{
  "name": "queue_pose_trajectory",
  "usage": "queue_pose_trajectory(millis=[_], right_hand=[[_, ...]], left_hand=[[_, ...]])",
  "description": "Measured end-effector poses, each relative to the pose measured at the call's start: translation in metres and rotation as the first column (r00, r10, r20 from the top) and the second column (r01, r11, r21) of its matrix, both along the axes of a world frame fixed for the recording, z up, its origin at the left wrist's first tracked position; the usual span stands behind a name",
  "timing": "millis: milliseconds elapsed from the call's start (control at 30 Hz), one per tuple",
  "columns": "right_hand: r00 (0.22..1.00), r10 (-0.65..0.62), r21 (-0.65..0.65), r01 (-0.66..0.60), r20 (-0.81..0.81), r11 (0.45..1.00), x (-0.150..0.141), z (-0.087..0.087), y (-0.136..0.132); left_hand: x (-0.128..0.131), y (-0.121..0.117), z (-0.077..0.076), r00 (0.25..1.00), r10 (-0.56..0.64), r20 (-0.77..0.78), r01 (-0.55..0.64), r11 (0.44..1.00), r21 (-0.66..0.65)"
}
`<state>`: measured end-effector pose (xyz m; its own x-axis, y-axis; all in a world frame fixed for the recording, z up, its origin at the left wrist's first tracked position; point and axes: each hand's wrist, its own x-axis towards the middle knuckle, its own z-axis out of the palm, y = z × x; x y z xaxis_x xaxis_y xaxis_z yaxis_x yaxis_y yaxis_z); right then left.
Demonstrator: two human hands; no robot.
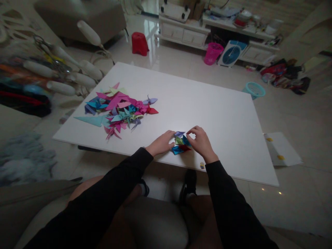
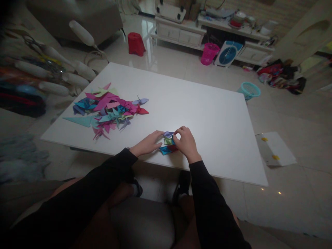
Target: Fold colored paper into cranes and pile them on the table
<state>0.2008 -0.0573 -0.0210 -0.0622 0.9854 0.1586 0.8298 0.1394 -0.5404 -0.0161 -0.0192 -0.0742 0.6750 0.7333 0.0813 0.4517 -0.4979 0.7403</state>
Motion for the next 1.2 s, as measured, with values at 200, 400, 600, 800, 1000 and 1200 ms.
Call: queue_pose_trajectory(millis=[200, 400, 600, 800, 1000, 1200], right_hand=[[0.999, -0.001, -0.063, 0.004, 0.039, 0.998, 0.0000, -0.0014, -0.0012], [0.999, 0.022, -0.076, -0.018, 0.044, 0.997, 0.0017, -0.0034, -0.0011], [0.997, 0.062, -0.033, -0.061, 0.035, 0.998, 0.0023, -0.0075, -0.0007], [0.995, 0.085, -0.033, -0.083, 0.054, 0.996, 0.0021, -0.0076, -0.0016], [0.996, 0.082, -0.051, -0.080, 0.039, 0.996, 0.0010, -0.0071, -0.0016], [0.995, 0.093, -0.060, -0.090, 0.043, 0.994, 0.0015, -0.0087, -0.0012]], left_hand=[[-0.0006, -0.0014, -0.0019, 1.000, 0.007, -0.027, -0.008, 1.000, -0.026], [-0.0022, -0.0005, -0.0016, 1.000, 0.024, -0.015, -0.025, 0.999, -0.026], [-0.0014, -0.0015, 0.0019, 0.999, 0.039, -0.036, -0.041, 0.998, -0.058], [-0.0010, -0.0021, 0.0034, 0.999, 0.028, -0.038, -0.030, 0.998, -0.060], [-0.0009, -0.0026, 0.0024, 0.999, 0.019, -0.042, -0.022, 0.996, -0.081], [-0.0016, -0.0026, -0.0013, 0.998, 0.009, -0.064, -0.013, 0.998, -0.067]])
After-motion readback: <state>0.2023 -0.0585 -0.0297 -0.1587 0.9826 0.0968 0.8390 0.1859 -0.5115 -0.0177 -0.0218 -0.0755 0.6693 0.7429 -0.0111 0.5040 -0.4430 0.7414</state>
